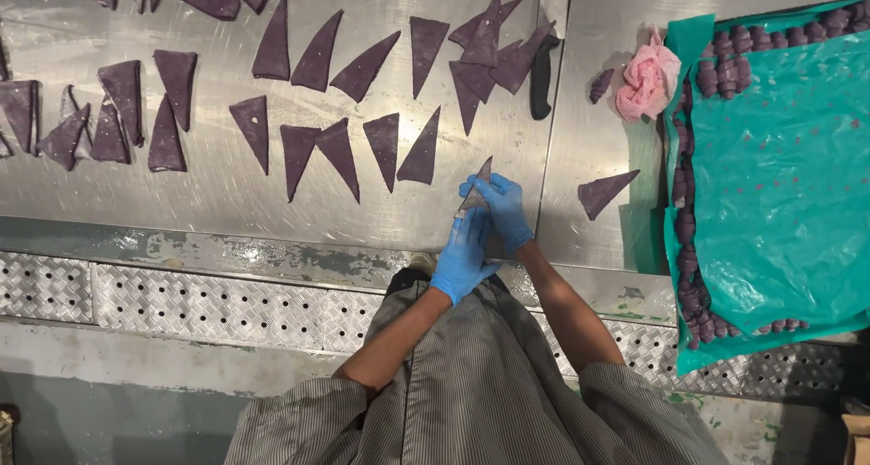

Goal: Rolling and shaping purple dough pieces into small pastries or rolls at a bakery station.

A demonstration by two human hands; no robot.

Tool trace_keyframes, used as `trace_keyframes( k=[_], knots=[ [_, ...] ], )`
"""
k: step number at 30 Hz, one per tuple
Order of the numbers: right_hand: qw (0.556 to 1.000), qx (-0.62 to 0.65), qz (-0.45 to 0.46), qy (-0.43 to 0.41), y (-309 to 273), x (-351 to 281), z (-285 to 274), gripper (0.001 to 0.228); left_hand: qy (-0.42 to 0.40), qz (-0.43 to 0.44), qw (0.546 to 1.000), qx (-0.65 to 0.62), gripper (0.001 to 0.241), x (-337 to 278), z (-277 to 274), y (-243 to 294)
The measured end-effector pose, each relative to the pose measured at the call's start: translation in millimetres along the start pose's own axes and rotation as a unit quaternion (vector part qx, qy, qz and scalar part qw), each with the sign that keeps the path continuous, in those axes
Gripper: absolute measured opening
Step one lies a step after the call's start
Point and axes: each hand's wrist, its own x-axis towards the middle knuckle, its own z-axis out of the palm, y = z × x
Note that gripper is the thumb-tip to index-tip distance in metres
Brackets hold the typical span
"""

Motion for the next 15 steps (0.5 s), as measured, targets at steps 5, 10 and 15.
trace_keyframes(
  k=[5,10,15],
  knots=[
    [0.999,0.026,0.02,0.031,5.9,29.9,-6.9,0.027,-0.041,-0.004,0.997,0.069,0.098,4.0,-7.7,5.8],
    [1.0,0.001,0.009,0.027,-27.7,63.3,-2.6,0.026,-0.062,-0.004,0.986,0.157,0.101,4.1,-7.5,9.1],
    [0.999,-0.034,-0.027,0.017,-54.7,100.5,-0.6,0.026,-0.032,0.006,0.987,0.16,0.099,2.9,-6.4,6.9]
  ],
)
